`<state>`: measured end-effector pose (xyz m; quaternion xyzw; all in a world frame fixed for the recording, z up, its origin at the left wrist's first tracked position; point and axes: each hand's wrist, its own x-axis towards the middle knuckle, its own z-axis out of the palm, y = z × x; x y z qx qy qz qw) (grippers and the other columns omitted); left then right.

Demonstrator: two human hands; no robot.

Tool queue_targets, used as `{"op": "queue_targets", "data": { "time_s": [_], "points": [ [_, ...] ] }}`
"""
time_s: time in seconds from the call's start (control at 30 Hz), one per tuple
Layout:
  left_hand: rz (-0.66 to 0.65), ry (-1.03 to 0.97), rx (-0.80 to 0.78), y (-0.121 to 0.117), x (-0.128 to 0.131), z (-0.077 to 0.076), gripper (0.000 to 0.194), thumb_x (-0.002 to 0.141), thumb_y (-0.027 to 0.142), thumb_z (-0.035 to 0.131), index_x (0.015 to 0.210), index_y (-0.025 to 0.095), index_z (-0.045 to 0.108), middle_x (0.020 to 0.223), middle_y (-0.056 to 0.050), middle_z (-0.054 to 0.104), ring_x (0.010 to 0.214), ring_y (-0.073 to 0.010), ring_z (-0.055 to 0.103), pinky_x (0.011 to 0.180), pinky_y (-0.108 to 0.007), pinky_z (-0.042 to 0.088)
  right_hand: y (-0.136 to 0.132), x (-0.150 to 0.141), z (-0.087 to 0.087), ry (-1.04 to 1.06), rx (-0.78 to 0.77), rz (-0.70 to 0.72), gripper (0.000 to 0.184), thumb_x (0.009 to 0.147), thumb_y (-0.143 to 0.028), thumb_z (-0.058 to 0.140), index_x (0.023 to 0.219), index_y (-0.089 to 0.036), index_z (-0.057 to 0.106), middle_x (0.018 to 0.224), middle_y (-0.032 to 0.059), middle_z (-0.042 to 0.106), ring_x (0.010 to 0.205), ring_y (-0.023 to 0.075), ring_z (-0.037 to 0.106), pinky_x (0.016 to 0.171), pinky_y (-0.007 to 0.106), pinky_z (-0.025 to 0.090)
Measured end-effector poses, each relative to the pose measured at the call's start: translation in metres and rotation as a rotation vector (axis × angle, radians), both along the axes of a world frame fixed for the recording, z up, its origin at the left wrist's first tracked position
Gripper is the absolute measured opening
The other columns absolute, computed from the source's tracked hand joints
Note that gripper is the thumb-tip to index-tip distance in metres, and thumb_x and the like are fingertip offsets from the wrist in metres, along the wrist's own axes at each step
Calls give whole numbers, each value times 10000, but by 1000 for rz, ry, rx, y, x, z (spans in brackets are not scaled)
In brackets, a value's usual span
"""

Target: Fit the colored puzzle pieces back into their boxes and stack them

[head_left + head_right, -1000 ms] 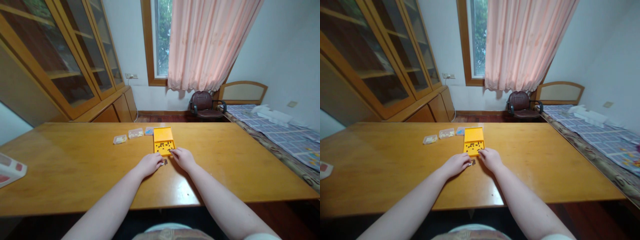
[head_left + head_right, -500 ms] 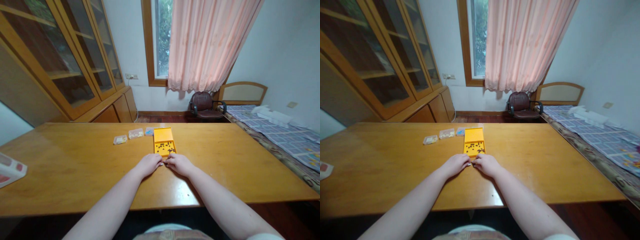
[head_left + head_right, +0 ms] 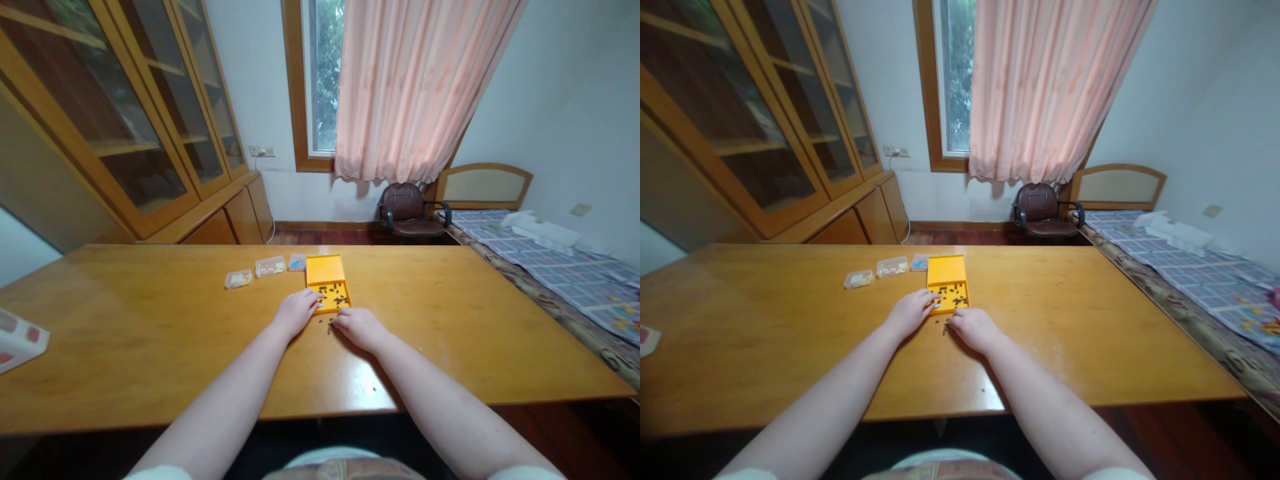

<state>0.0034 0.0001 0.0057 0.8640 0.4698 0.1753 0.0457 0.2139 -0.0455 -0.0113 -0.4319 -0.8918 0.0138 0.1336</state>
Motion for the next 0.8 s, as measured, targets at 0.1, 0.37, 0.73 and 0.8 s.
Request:
{"op": "queue_targets", "data": {
  "time_s": [0.1,0.37,0.73,0.8],
  "points": [
    [-54,58,-9,-10,-3,2,175,894,292,499,985,244,641,974,-15,633,872,-152,588,764,-250,440,0,0,-1,19,-14,-4,266,940,-316,447,952,-242,702,880,31,673,772,161,607,689,242,437],
    [-10,260,-87,-30,4,11,182,873,332,510,925,247,663,901,-38,646,823,-173,603,705,-259,448,3,2,-7,164,33,-39,194,914,-283,505,914,-218,687,864,37,660,775,154,611,708,241,457],
    [-107,308,-54,-32,6,9,223,880,229,461,838,204,679,852,-51,659,796,-173,614,735,-282,472,14,14,-3,346,56,-142,180,903,-276,521,935,-208,685,892,53,646,805,144,597,730,237,459],
    [-113,266,-35,-30,5,9,218,887,248,469,851,199,678,848,-51,654,797,-160,610,745,-268,469,10,11,-1,256,20,-96,189,901,-301,524,904,-210,690,867,45,640,783,139,592,703,228,446]
  ]
}}
